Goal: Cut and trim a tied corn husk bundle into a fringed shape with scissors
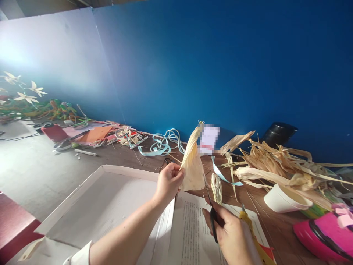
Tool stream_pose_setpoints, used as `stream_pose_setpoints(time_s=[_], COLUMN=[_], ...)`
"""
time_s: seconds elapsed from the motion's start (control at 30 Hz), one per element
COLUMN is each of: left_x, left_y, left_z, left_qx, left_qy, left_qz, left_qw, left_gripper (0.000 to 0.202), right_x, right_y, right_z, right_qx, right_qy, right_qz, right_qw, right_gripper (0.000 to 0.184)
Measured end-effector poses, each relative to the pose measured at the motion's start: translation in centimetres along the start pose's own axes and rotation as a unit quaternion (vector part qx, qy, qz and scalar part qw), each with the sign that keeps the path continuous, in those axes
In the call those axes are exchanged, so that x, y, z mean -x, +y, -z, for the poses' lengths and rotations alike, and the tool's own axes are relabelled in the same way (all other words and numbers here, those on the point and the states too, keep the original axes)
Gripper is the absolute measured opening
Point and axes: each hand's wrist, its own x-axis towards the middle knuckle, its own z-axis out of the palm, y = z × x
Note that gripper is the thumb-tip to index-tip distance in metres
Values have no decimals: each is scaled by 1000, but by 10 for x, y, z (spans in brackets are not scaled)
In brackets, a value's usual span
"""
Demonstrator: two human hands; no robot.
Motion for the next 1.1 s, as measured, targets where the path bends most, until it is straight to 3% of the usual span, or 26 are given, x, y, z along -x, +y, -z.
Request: stream_pose_setpoints(time_s=[0.5, 0.9, 1.1], left_x=[5, 4, 1], left_y=[-4, -2, -4], left_z=[-3, -2, -2], left_qx=[-44, -30, 43], left_qy=[-30, -24, -83], left_qz=[-19, -20, 10], left_qw=[998, 999, 996], left_gripper=[16, 18, 32], right_x=[6, 8, 8], right_y=[-8, -4, -5], right_z=[-2, -2, 0], right_qx=[-68, -69, -95], right_qy=[6, 11, 15], right_qz=[-79, -79, -81], right_qw=[995, 994, 992], right_gripper=[52, 49, 44])
